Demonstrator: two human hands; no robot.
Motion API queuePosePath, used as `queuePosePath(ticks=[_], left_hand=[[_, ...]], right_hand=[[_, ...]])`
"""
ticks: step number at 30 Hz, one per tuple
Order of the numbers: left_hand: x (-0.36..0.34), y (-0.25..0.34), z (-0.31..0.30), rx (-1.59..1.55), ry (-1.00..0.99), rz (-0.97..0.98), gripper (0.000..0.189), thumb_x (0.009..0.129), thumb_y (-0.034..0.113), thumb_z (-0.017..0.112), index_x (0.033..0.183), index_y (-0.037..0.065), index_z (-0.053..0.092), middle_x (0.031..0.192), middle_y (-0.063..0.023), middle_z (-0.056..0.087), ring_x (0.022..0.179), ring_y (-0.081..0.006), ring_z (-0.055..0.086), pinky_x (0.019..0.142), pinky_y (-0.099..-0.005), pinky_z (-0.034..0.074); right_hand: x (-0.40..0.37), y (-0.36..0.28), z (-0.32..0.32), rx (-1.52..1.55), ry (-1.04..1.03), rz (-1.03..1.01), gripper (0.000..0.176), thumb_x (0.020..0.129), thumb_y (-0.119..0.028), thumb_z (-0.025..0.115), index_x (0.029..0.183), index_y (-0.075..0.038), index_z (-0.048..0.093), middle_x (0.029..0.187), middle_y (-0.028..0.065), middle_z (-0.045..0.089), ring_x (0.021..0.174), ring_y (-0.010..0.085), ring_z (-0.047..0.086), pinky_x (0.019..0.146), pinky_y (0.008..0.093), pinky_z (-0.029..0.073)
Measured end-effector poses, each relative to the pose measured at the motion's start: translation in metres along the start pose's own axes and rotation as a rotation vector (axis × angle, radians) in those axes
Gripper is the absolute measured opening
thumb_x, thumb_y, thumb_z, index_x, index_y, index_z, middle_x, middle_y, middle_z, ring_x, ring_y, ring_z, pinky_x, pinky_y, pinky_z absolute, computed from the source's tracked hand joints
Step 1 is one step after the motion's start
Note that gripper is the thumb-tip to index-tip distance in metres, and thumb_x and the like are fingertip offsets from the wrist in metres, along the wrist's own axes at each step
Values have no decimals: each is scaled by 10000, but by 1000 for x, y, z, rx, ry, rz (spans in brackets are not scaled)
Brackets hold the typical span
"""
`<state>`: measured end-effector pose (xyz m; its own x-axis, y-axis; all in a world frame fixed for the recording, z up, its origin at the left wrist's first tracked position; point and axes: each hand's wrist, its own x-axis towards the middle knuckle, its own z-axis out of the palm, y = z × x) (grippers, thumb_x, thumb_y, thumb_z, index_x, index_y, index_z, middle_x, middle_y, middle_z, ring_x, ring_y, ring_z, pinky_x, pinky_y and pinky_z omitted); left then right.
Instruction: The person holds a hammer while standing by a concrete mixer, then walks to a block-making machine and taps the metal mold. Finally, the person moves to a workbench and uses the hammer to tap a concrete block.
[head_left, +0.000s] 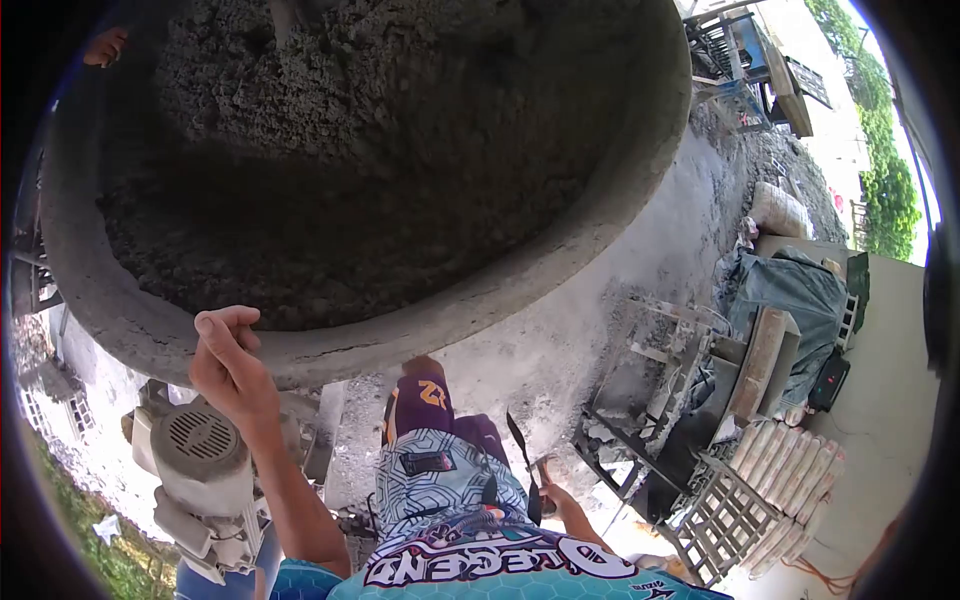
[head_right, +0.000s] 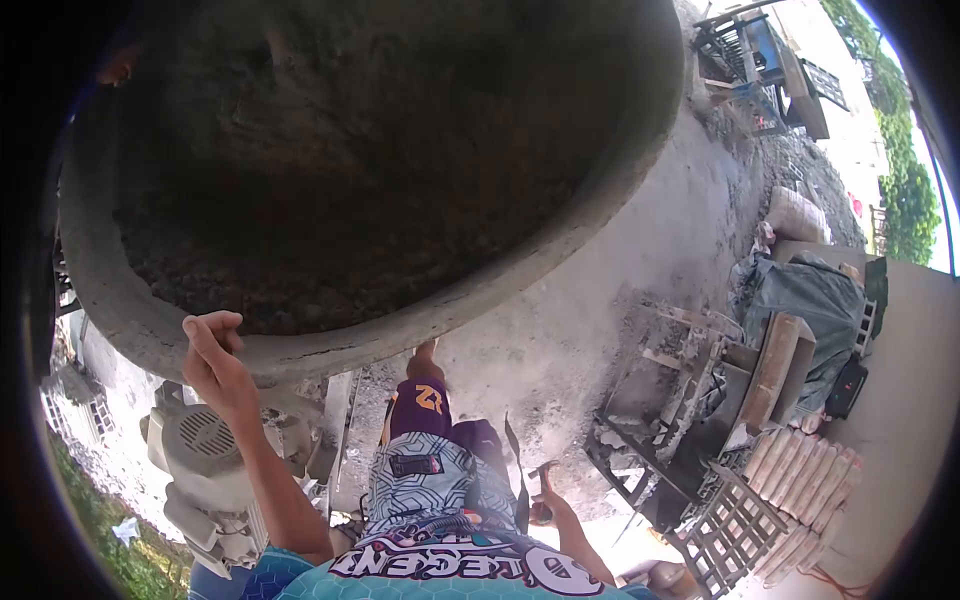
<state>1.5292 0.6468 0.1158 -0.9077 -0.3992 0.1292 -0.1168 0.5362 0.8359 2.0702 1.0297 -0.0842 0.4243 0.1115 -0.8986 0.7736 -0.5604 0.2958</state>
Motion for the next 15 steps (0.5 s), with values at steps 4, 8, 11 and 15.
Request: queuePosePath(ticks=[4,8,11,15], left_hand=[[4,-7,5,56,48,3,575,1079,365,352,769,-1,670,596,15,479,550,-71,401,518,-253,255],[4,-13,4,60,73,112,562,1079,337,357,756,2,672,604,11,501,546,-70,401,506,-253,255],[1,-19,0,-10,117,109,553,1078,327,364,749,1,667,611,10,502,547,-69,401,506,-254,259],[1,-13,0,-42,168,117,516,1076,266,366,721,9,638,601,-10,502,534,-85,392,496,-275,261]], right_hand=[[-68,-59,31,-322,122,-211,236,810,-202,730,888,17,692,784,116,660,645,221,666,571,333,545],[-86,-132,57,-387,23,-476,228,863,-205,704,931,12,703,758,84,671,677,175,663,591,303,525],[-131,-187,86,-345,-50,-593,257,884,-217,715,1000,11,695,803,68,666,706,160,674,595,297,535],[-176,-216,105,-154,-186,-666,316,868,-222,729,1077,7,672,747,31,609,595,133,587,554,293,489]])
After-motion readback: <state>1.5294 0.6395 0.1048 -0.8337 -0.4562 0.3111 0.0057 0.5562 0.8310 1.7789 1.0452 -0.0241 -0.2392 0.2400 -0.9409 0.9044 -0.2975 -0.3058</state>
